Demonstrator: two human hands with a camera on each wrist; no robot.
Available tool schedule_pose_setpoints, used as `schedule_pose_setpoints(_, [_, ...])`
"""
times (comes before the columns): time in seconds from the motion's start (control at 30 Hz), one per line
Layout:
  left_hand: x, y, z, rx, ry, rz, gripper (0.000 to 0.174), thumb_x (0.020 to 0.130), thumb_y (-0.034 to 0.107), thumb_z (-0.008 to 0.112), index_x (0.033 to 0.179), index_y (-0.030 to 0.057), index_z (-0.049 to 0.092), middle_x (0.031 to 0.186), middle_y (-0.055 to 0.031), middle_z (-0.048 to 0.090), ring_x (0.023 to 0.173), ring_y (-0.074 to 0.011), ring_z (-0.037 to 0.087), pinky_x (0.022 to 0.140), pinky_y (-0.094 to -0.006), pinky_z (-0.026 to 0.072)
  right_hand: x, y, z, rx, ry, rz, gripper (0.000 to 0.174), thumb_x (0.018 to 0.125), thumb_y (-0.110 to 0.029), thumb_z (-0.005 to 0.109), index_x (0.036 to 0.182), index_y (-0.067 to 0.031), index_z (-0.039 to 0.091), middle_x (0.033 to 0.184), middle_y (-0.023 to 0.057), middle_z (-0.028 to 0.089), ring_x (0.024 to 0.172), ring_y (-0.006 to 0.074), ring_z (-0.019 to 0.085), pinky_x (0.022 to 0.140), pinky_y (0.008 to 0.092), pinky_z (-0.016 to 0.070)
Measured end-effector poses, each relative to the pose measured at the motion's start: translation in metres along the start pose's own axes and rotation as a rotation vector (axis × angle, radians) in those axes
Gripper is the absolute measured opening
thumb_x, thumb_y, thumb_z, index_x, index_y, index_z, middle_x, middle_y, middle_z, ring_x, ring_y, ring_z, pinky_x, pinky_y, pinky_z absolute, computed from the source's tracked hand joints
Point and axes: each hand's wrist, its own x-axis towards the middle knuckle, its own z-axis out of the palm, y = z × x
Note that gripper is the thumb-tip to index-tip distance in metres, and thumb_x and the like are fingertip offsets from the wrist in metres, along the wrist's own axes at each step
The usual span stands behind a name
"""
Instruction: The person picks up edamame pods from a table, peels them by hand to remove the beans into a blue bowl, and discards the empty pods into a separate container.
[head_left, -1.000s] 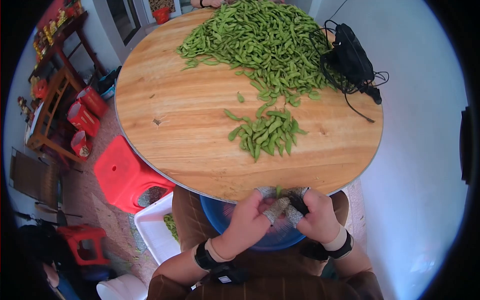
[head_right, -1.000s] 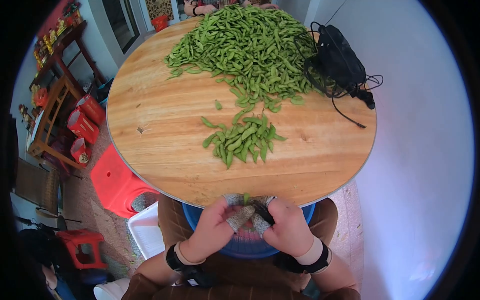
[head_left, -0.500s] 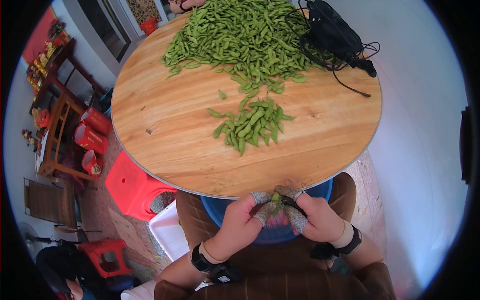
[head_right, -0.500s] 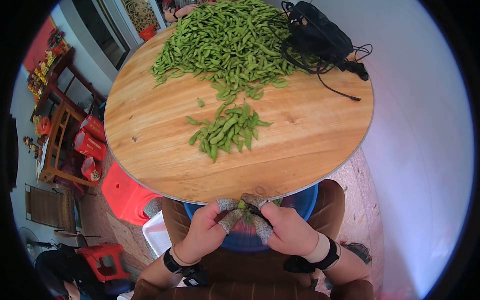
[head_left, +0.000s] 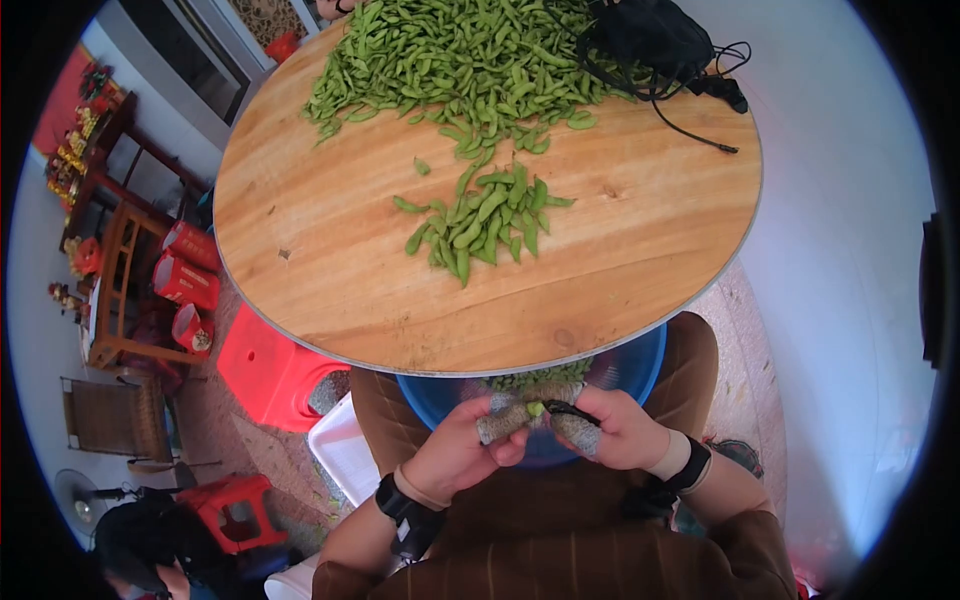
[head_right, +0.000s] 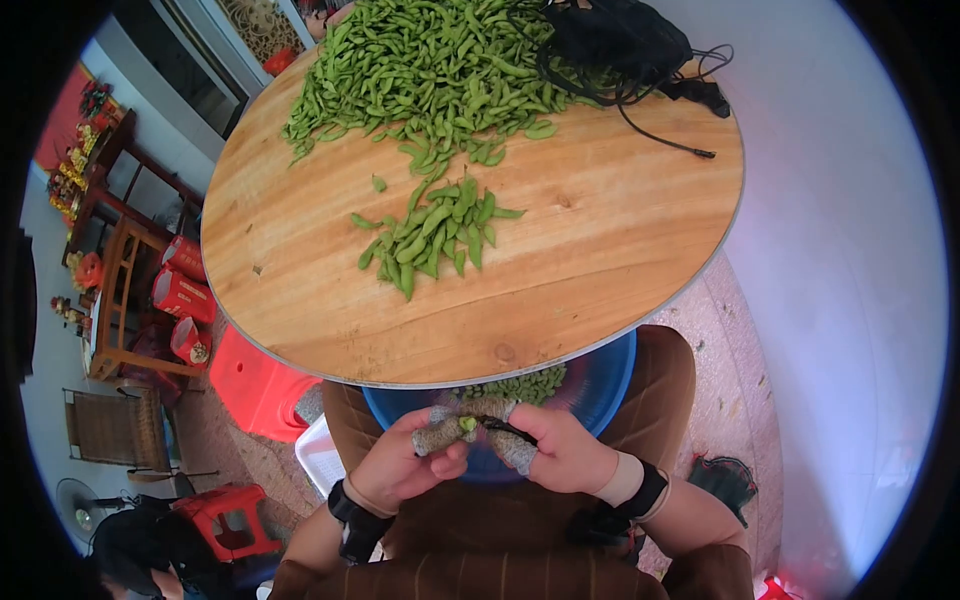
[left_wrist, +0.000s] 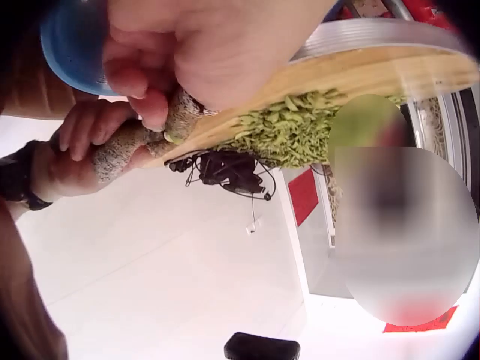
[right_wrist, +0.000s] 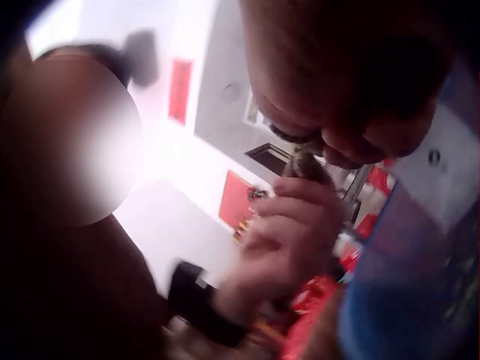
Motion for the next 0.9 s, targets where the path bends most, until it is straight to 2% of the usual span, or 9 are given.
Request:
schedule_pose_setpoints(0.07, [0.005, -0.008, -0.01, -0.096, 0.002, -0.023, 0.014, 0.092, 0.009, 0.053, 0.101, 0.0024, 0.06, 0.078, -0.0036, 0.057, 0.058, -0.0097, 0.045, 0.054, -0.0239, 0.0356, 0.007, 0.023, -0.009, -0.864, 0.147, -0.617, 0.045, 0.08, -0.003, 0.06, 0.124, -0.0096, 0.055, 0.074, 0.0065, 0.061, 0.056, 0.0188, 0.06, 0.047, 0.0289, 0.0458])
schedule_pose_setpoints(0.17, [0.015, -0.017, -0.017, -0.139, 0.103, -0.042, 0.011, 0.092, 0.011, 0.053, 0.098, 0.0035, 0.059, 0.077, -0.0035, 0.058, 0.059, -0.009, 0.045, 0.054, -0.0232, 0.0359, 0.001, 0.013, -0.014, -1.254, 0.082, -0.422, 0.05, 0.074, -0.002, 0.061, 0.123, -0.0085, 0.055, 0.078, 0.0135, 0.063, 0.066, 0.029, 0.064, 0.055, 0.0349, 0.0505])
schedule_pose_setpoints(0.27, [0.022, -0.021, -0.023, 0.167, 0.298, -0.005, 0.01, 0.092, 0.011, 0.053, 0.095, 0.005, 0.06, 0.077, -0.0027, 0.059, 0.061, -0.0089, 0.05, 0.055, -0.023, 0.0388, 0.001, 0.026, -0.01, -1.144, 0.131, -0.116, 0.046, 0.074, -0.002, 0.062, 0.119, -0.0075, 0.057, 0.082, 0.0142, 0.065, 0.071, 0.0322, 0.064, 0.058, 0.0372, 0.051])
schedule_pose_setpoints(0.4, [0.021, -0.019, -0.023, 0.518, 0.314, -0.006, 0.012, 0.094, 0.016, 0.053, 0.094, 0.0067, 0.061, 0.075, -0.0004, 0.059, 0.061, -0.009, 0.052, 0.054, -0.0234, 0.0405, 0.005, 0.05, -0.015, -0.826, 0.278, -0.269, 0.037, 0.078, -0.007, 0.066, 0.114, -0.0073, 0.06, 0.076, 0.0113, 0.064, 0.063, 0.0252, 0.063, 0.055, 0.0344, 0.0496])
schedule_pose_setpoints(0.5, [0.019, -0.022, -0.031, 0.323, 0.21, -0.032, 0.015, 0.094, 0.019, 0.056, 0.099, 0.0052, 0.061, 0.075, -0.0015, 0.059, 0.061, -0.0093, 0.051, 0.053, -0.0238, 0.04, 0.013, 0.045, -0.008, -0.546, 0.284, -0.313, 0.027, 0.082, -0.015, 0.069, 0.107, -0.0056, 0.063, 0.071, 0.0044, 0.061, 0.06, 0.0153, 0.058, 0.054, 0.0315, 0.0479])
schedule_pose_setpoints(0.57, [0.015, -0.026, -0.045, 0.165, 0.114, -0.054, 0.018, 0.094, 0.02, 0.056, 0.102, 0.0045, 0.06, 0.075, -0.0021, 0.058, 0.061, -0.0094, 0.051, 0.053, -0.0238, 0.0396, 0.015, 0.033, -0.005, -0.151, 0.129, 0.13, 0.025, 0.084, -0.021, 0.072, 0.1, -0.0036, 0.064, 0.072, 0.0003, 0.059, 0.065, 0.0099, 0.056, 0.06, 0.0285, 0.0481])
schedule_pose_setpoints(0.6, [0.012, -0.03, -0.05, -0.003, 0.03, -0.104, 0.02, 0.094, 0.021, 0.057, 0.104, 0.0038, 0.059, 0.075, -0.0028, 0.058, 0.061, -0.0095, 0.051, 0.052, -0.0238, 0.0393, 0.017, 0.033, -0.005, -0.185, 0.086, 0.196, 0.023, 0.085, -0.02, 0.071, 0.098, -0.0032, 0.064, 0.075, -0.0027, 0.059, 0.07, 0.0093, 0.057, 0.062, 0.0282, 0.048])
schedule_pose_setpoints(0.73, [-0.002, -0.029, -0.055, -0.029, 0.042, -0.121, 0.023, 0.094, 0.02, 0.055, 0.109, 0.0028, 0.058, 0.075, -0.0042, 0.057, 0.059, -0.0099, 0.049, 0.052, -0.0233, 0.0384, 0.024, 0.04, -0.001, -0.509, 0.004, -0.18, 0.027, 0.08, -0.021, 0.073, 0.098, -0.0035, 0.064, 0.074, 0.0047, 0.061, 0.067, 0.0159, 0.058, 0.061, 0.0306, 0.0468])
schedule_pose_setpoints(0.9, [-0.001, -0.023, -0.056, 0.516, 0.057, -0.021, 0.016, 0.093, 0.018, 0.056, 0.093, 0.0039, 0.063, 0.069, -0.0009, 0.055, 0.057, -0.0088, 0.048, 0.05, -0.0229, 0.0388, 0.024, 0.031, 0.009, -0.96, -0.063, -0.278, 0.027, 0.069, -0.019, 0.073, 0.086, -0.0042, 0.06, 0.075, 0.0129, 0.058, 0.07, 0.0349, 0.06, 0.062, 0.0396, 0.0487])
